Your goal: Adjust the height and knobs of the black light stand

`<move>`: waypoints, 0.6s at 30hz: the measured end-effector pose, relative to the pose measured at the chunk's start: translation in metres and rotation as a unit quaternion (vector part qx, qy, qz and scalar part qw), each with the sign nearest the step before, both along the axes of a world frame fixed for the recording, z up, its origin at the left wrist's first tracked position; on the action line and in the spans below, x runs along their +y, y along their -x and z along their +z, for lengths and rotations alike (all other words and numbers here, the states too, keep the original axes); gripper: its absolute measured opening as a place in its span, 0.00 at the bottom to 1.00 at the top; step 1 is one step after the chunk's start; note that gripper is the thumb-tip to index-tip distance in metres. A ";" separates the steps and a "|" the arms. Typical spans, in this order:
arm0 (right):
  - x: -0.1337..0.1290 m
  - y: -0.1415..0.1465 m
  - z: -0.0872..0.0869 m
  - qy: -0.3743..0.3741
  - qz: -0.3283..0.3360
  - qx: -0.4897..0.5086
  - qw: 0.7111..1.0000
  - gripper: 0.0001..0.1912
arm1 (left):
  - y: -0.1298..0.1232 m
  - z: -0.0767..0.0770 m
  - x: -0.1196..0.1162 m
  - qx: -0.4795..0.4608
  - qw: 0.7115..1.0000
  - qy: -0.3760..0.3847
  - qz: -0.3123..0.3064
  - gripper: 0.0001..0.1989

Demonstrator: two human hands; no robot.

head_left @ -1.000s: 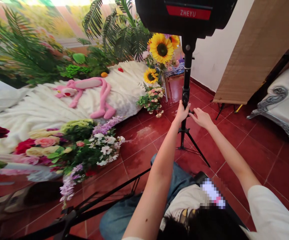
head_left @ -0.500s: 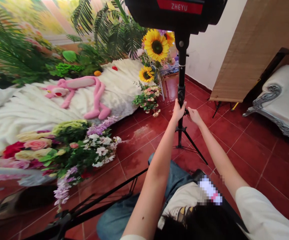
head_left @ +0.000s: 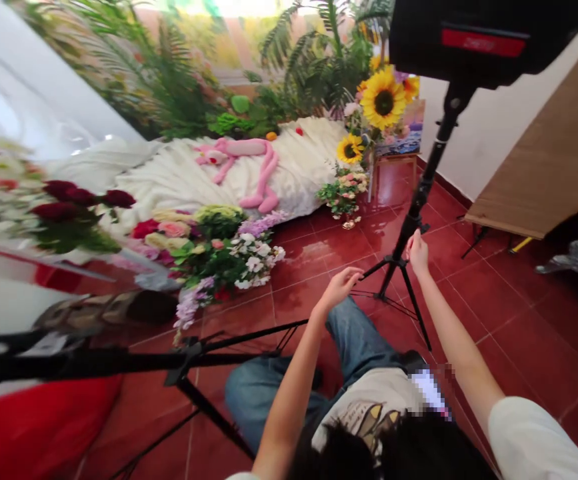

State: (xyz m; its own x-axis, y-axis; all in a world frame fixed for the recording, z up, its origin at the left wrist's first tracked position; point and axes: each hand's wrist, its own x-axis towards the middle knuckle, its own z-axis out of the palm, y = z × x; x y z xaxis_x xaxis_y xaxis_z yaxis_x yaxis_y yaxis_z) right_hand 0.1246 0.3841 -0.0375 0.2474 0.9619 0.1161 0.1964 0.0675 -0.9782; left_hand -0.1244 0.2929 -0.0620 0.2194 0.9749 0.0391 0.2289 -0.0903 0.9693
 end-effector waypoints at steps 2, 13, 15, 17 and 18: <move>-0.011 0.032 -0.017 0.020 0.059 -0.014 0.998 0.33 | 0.040 -0.013 -0.032 -0.009 0.996 0.028 0.081 0.22; -0.107 0.307 -0.058 0.073 0.582 -0.130 0.799 0.29 | 0.253 0.040 -0.171 0.046 0.857 -0.046 0.511 0.12; -0.126 0.352 -0.041 0.020 0.638 -0.149 0.755 0.24 | 0.283 0.057 -0.193 0.072 0.793 -0.069 0.601 0.10; -0.140 0.394 -0.018 -0.032 0.667 -0.174 0.723 0.18 | 0.306 0.069 -0.211 0.103 0.721 -0.085 0.680 0.11; -0.145 0.415 -0.004 -0.050 0.674 -0.182 0.714 0.15 | 0.315 0.074 -0.218 0.119 0.693 -0.091 0.705 0.13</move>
State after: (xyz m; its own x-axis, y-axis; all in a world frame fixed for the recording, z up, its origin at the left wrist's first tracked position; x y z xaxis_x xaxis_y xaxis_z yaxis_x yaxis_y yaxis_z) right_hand -0.2903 0.2394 -0.0415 -0.9597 0.2802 0.0207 0.1277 0.5008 -0.8561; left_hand -0.4399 0.0748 0.0119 -0.9252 0.2113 0.3153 0.3654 0.2707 0.8906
